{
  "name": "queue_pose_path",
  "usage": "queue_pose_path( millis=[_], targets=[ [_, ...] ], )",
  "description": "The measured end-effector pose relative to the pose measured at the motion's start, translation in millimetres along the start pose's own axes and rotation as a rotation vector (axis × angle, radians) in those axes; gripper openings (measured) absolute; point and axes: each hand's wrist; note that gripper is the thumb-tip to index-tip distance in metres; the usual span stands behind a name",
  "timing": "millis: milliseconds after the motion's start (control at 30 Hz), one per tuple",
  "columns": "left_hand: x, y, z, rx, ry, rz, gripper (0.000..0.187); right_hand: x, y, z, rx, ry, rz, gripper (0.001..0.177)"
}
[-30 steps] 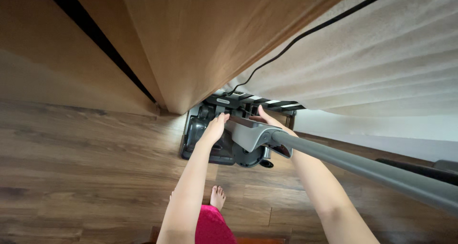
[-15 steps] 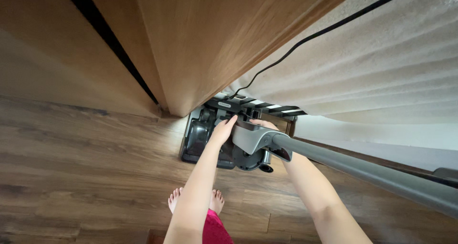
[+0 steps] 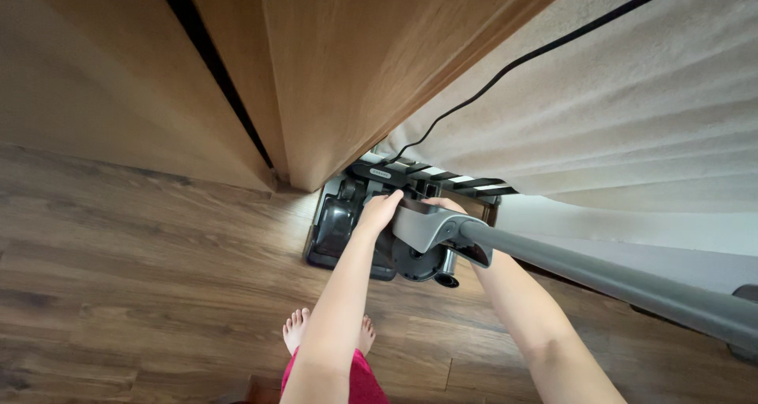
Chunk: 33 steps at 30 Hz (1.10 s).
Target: The person detaches parts from a vacuum cleaner, attaches a battery and handle unit to the motor, connects a cleaner head, and vacuums the floor.
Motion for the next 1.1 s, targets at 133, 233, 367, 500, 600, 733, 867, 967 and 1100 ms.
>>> queue_pose_path(
  millis=[133,233,367,500,600,733,867,967,1100],
  targets=[
    [5,-4,-4,0.040,0.020,0.041,0.074,0,0,6,0.053,0.099,0.038,0.016],
    [25,-16,-20,0.059,-0.034,0.070,0.077,-2,-6,-6,0.124,-0.142,0.118,0.024],
    [50,-20,-24,0.125,-0.131,0.047,0.078,-4,-13,-24,0.044,-0.173,0.117,0.019],
    [51,-21,-21,-0.039,-0.199,0.060,0.083,3,-16,-43,-0.245,-0.082,0.135,0.036],
    [48,-23,-19,-0.064,-0.093,0.021,0.075,17,-27,-50,-0.339,0.029,0.154,0.050],
    [47,-17,-13,-0.043,-0.156,0.038,0.067,36,-28,-49,-0.587,0.263,0.044,0.053],
    [36,-12,-4,-0.176,-0.192,0.073,0.070,56,-19,-55,-1.165,0.451,0.135,0.050],
    [31,-5,-13,-0.249,-0.086,0.007,0.075,62,-13,-62,-1.407,0.649,0.059,0.050],
    [41,-7,-29,-0.239,-0.057,-0.033,0.076,56,-18,-70,-1.541,0.734,-0.050,0.049]
  ],
)
Point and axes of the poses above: each hand's wrist, its own x-axis towards the middle knuckle, its own y-axis out of the back of the hand, z = x × y, and after that the axes turned 1 degree about -x, right-handed
